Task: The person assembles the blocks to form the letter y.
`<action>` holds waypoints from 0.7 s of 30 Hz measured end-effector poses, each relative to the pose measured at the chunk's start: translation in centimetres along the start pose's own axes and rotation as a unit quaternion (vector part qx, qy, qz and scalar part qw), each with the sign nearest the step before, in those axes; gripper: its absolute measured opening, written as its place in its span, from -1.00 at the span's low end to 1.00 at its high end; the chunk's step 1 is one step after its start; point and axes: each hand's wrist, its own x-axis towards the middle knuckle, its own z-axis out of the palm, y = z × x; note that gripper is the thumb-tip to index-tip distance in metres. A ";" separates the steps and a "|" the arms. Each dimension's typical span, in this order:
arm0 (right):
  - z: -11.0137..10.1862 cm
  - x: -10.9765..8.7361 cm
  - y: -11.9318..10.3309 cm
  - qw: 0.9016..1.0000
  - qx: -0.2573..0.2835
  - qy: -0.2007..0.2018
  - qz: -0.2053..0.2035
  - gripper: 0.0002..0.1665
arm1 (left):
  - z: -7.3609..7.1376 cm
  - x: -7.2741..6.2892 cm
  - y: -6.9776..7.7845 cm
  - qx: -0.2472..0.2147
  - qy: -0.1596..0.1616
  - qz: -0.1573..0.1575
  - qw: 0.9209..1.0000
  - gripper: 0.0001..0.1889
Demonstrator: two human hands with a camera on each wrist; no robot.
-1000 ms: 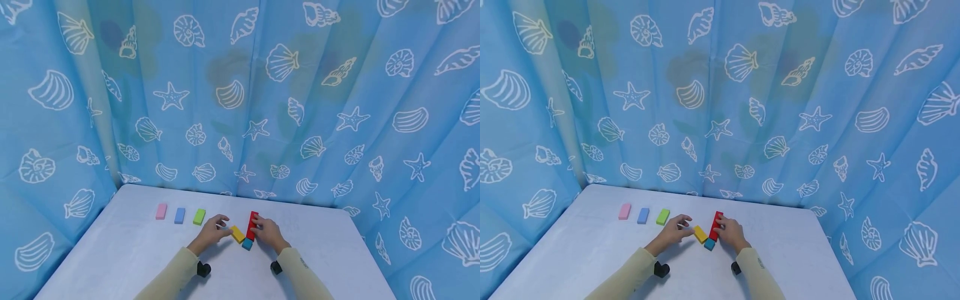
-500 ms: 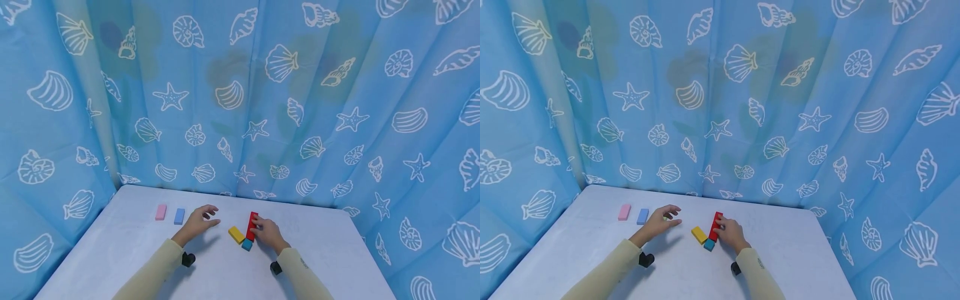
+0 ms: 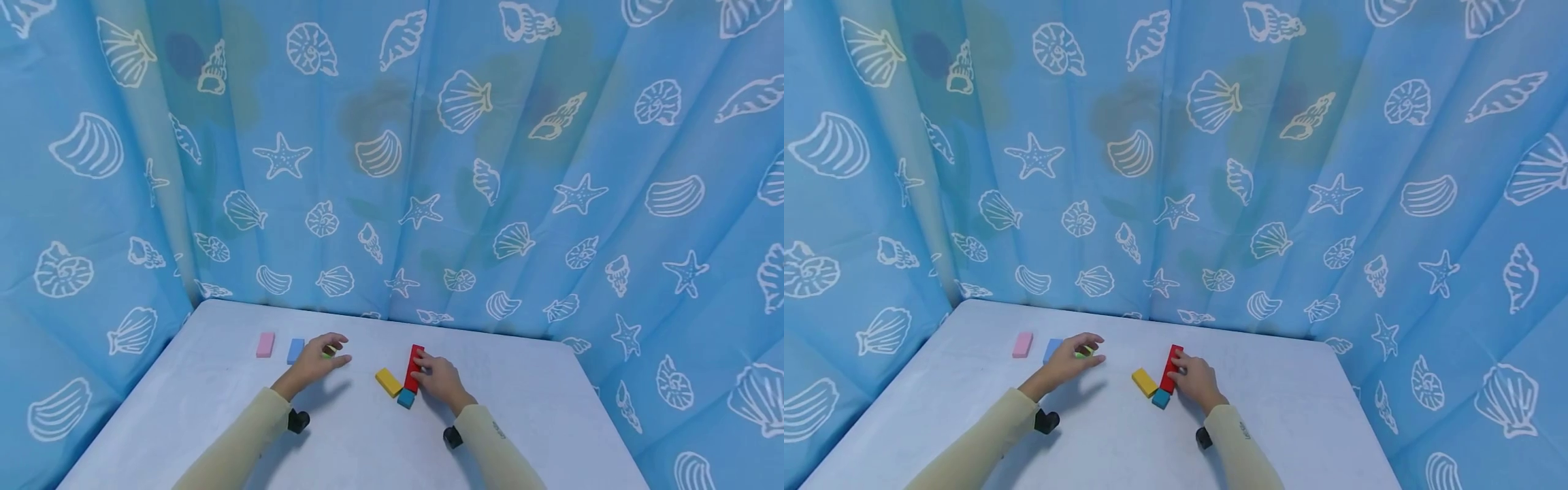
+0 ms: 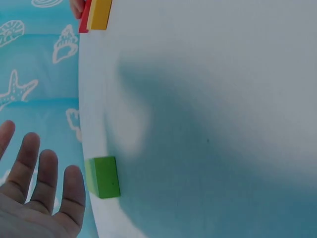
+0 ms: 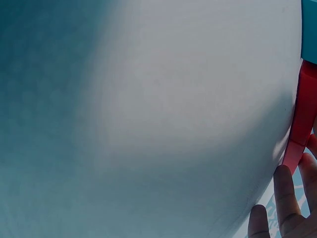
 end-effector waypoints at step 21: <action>0.0 -0.1 -0.1 1.000 0.018 0.008 -0.001 -0.38 | -1.5 -0.2 -2.6 0.021 0.004 -0.027 0.999 -0.32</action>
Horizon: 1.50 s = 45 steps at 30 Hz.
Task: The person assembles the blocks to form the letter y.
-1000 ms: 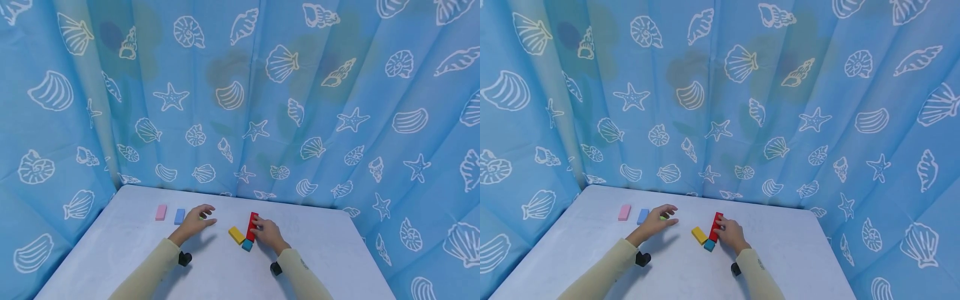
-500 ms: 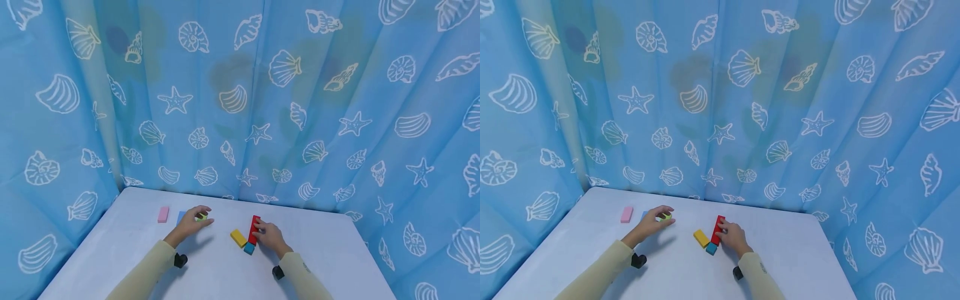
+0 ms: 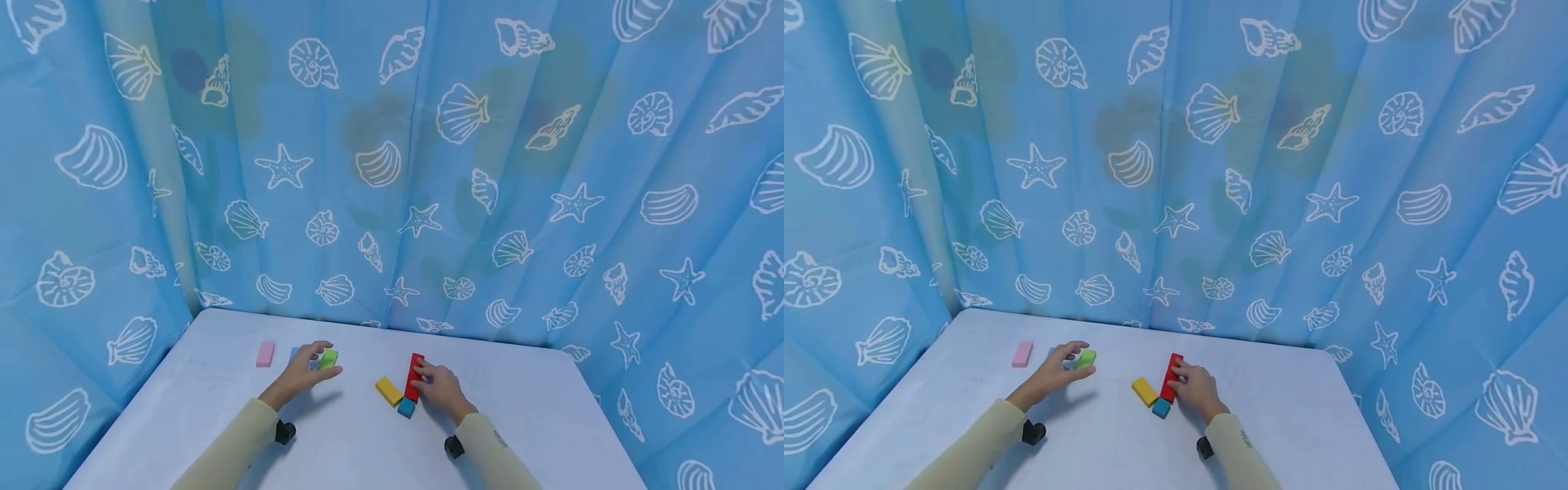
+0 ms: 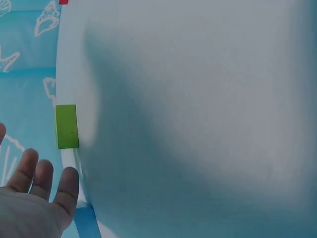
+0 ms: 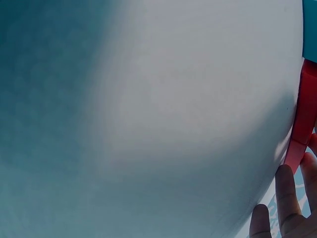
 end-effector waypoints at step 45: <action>-0.2 0.0 0.3 1.000 0.010 -0.003 -0.009 -0.41 | 0.1 2.1 -0.8 0.027 -0.054 -0.023 0.998 -0.39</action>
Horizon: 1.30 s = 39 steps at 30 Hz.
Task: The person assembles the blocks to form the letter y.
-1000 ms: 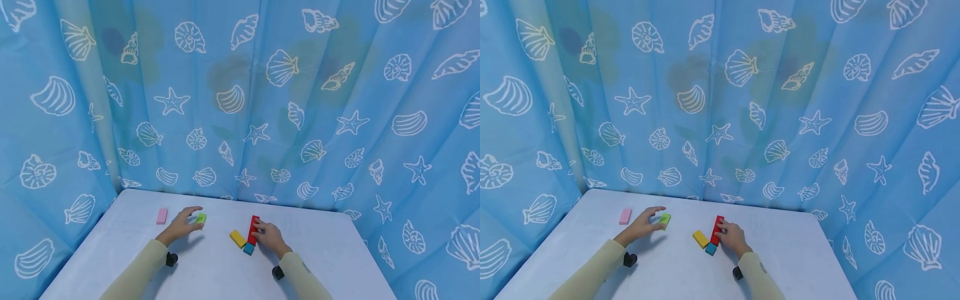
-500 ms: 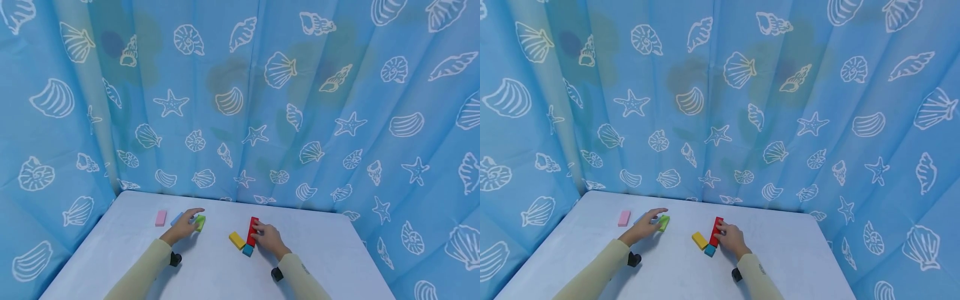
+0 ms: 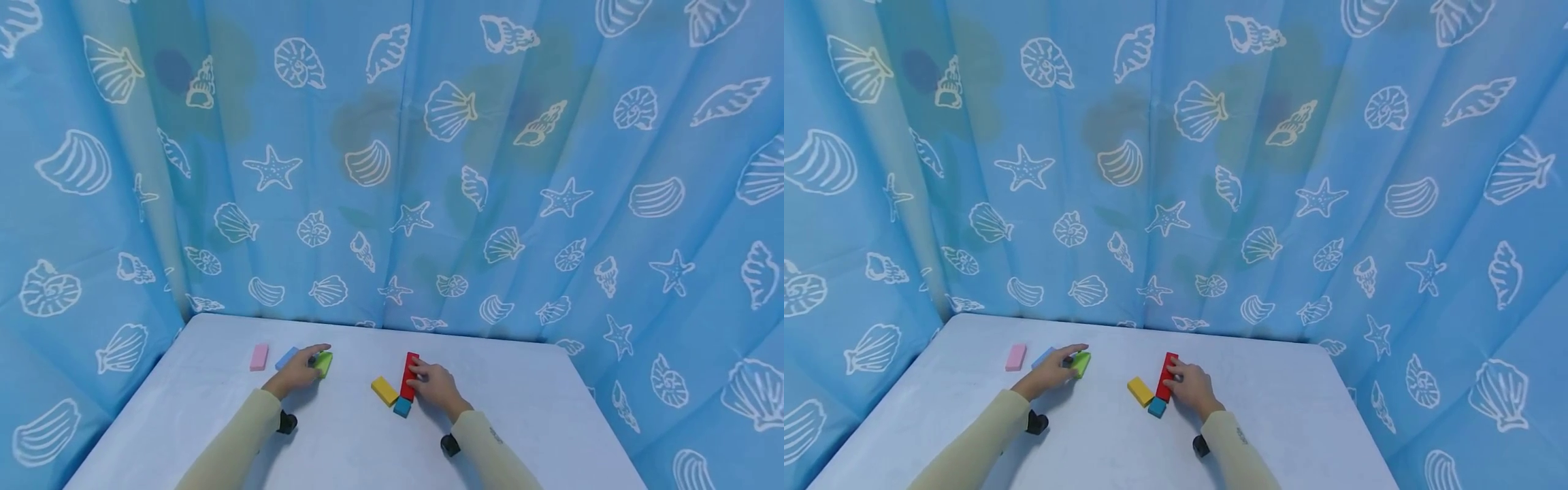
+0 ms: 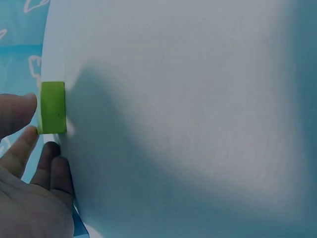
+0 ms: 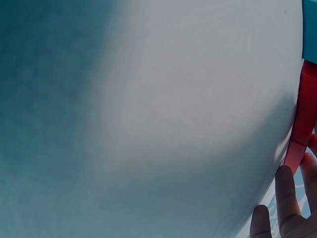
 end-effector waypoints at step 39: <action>-0.1 -0.2 0.0 1.000 -0.013 -0.002 -0.012 -0.40 | 0.4 -0.1 -0.2 0.011 0.021 -0.027 0.999 -0.49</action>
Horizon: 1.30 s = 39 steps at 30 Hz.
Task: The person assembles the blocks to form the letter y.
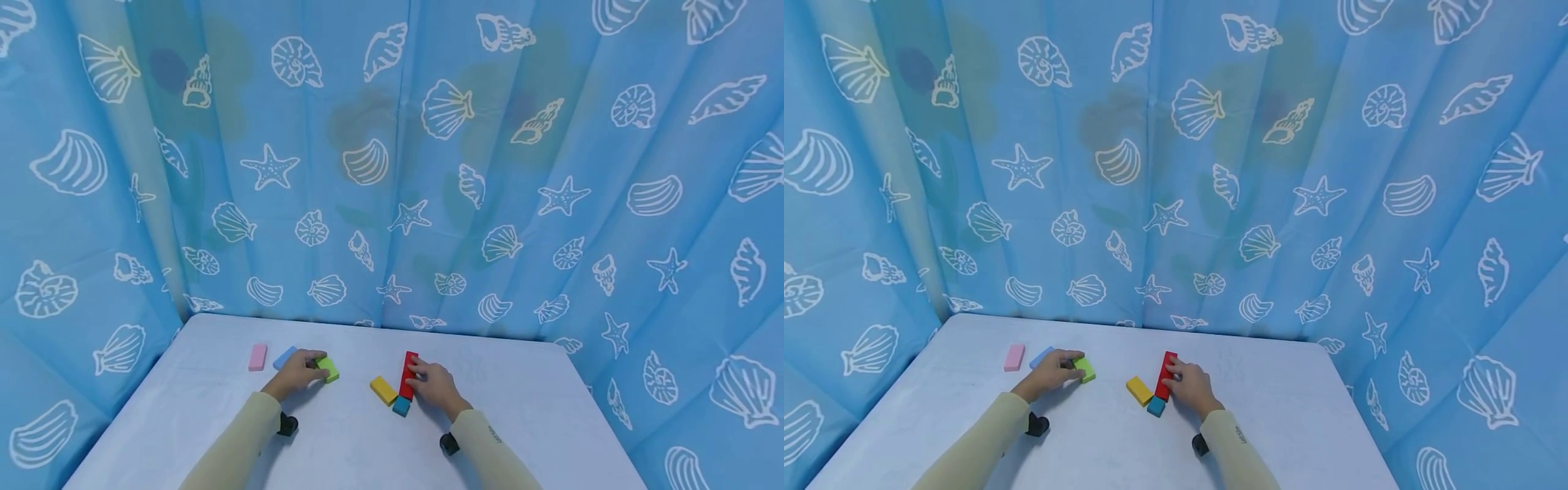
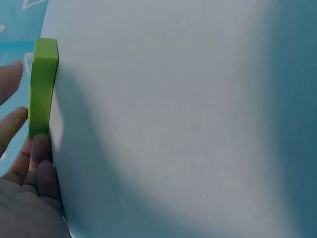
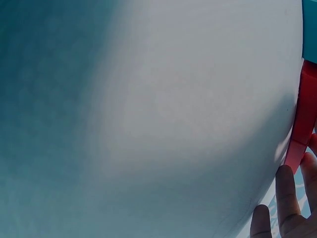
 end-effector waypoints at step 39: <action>-0.1 0.3 0.1 1.000 0.004 -0.005 0.014 -0.41 | 4.5 -0.4 3.3 0.073 0.082 -0.002 0.994 -0.46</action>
